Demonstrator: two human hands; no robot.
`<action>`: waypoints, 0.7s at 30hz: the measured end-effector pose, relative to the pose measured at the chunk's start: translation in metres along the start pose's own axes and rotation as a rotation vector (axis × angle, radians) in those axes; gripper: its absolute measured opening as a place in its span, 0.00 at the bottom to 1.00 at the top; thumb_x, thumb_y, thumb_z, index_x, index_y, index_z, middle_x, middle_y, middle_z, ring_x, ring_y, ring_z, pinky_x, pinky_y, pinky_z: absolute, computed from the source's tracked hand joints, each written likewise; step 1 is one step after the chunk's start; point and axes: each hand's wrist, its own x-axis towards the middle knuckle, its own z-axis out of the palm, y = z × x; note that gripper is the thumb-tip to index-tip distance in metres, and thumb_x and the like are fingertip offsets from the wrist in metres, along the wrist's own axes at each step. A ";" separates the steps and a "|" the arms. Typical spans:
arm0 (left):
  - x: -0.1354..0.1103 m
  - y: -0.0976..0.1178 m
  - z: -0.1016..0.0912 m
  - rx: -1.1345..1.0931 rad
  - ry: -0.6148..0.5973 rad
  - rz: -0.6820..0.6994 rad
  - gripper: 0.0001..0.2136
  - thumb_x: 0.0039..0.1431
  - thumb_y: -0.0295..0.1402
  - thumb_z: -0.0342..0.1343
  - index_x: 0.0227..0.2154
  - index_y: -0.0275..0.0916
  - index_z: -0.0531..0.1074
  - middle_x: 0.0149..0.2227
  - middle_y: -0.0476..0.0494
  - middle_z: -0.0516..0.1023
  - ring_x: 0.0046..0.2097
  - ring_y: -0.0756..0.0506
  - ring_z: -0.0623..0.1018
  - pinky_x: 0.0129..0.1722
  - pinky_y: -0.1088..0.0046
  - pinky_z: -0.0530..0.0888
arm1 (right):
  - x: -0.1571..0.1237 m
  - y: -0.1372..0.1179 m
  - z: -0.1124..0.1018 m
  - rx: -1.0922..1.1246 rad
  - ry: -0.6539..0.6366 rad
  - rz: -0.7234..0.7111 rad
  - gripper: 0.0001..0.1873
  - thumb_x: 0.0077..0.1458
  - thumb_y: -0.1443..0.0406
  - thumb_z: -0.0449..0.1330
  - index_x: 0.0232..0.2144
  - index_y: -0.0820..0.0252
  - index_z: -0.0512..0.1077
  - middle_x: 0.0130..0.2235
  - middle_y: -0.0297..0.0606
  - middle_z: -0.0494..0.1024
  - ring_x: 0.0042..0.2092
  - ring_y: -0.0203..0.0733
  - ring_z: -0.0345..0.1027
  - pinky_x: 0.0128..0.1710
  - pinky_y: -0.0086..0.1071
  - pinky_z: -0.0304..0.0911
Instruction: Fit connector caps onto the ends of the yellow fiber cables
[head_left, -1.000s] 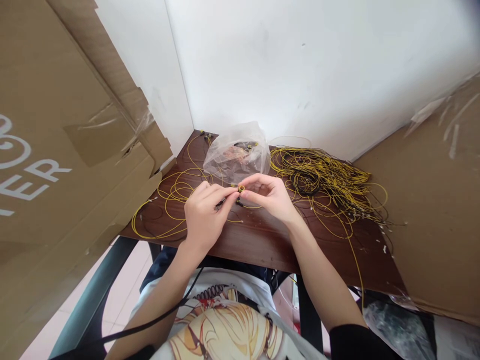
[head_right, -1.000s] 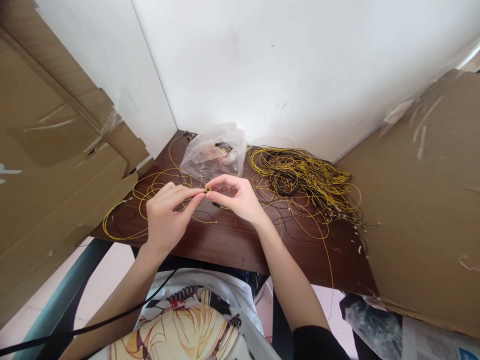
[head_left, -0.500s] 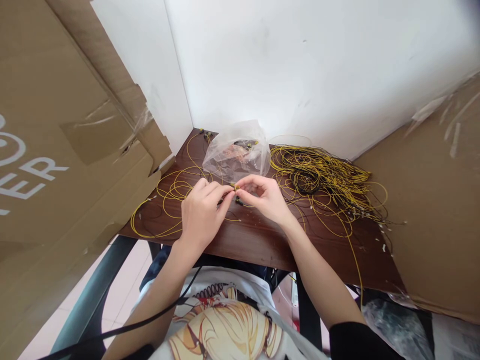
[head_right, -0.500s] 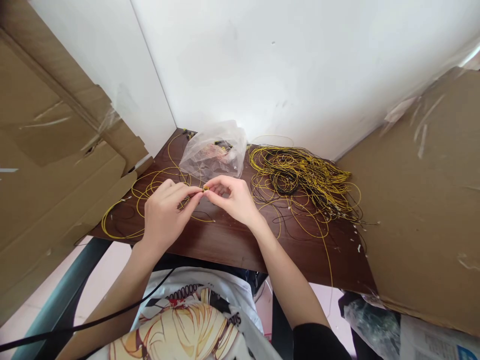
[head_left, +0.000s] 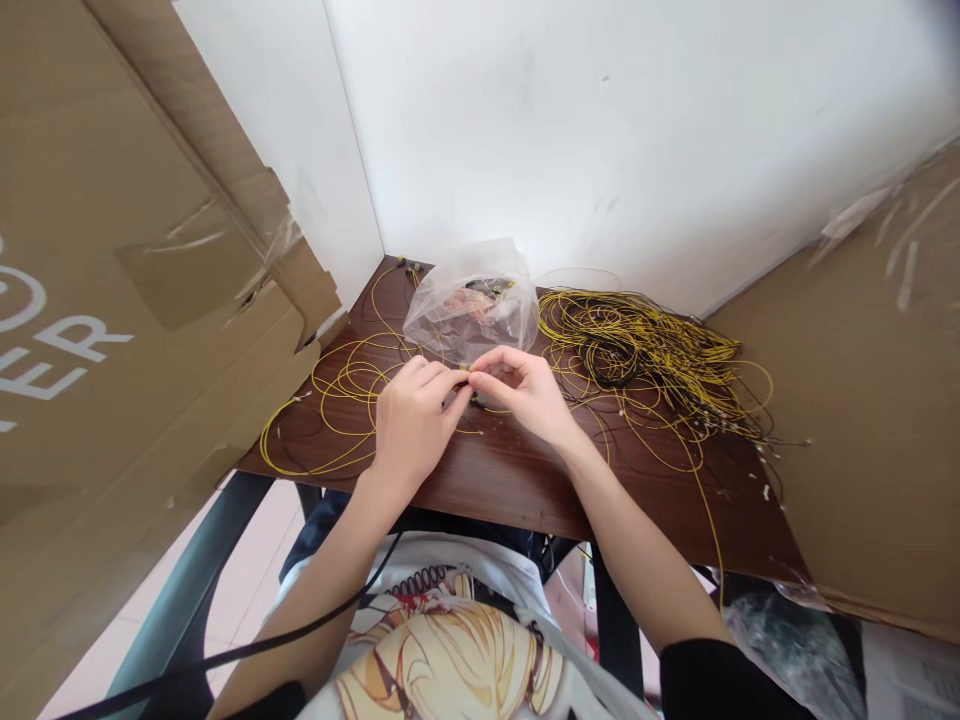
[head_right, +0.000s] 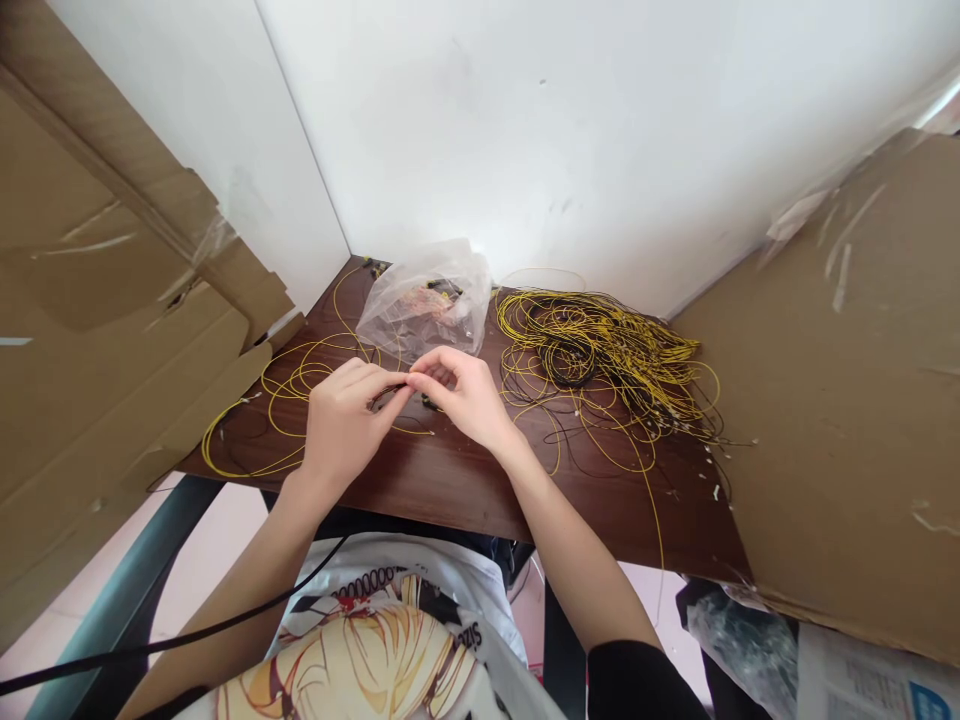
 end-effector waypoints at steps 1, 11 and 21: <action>0.001 0.001 0.000 0.000 -0.035 -0.023 0.07 0.59 0.31 0.54 0.30 0.37 0.76 0.26 0.45 0.77 0.31 0.47 0.71 0.31 0.72 0.65 | 0.000 0.001 0.000 -0.075 0.000 -0.033 0.09 0.52 0.60 0.62 0.31 0.61 0.73 0.31 0.34 0.74 0.32 0.33 0.66 0.32 0.28 0.62; 0.010 -0.005 -0.005 -0.083 -0.410 -0.401 0.04 0.50 0.32 0.61 0.26 0.40 0.80 0.23 0.46 0.78 0.25 0.47 0.72 0.30 0.70 0.64 | 0.005 -0.004 -0.020 -0.211 0.180 -0.160 0.10 0.59 0.60 0.55 0.35 0.61 0.71 0.30 0.34 0.71 0.29 0.32 0.61 0.30 0.28 0.58; 0.013 -0.007 -0.006 -0.487 -0.132 -0.435 0.10 0.51 0.37 0.61 0.34 0.39 0.81 0.23 0.47 0.76 0.24 0.51 0.69 0.27 0.74 0.65 | 0.008 0.018 -0.037 -0.700 -0.037 -0.051 0.05 0.54 0.70 0.59 0.33 0.63 0.76 0.31 0.37 0.71 0.29 0.32 0.63 0.33 0.29 0.60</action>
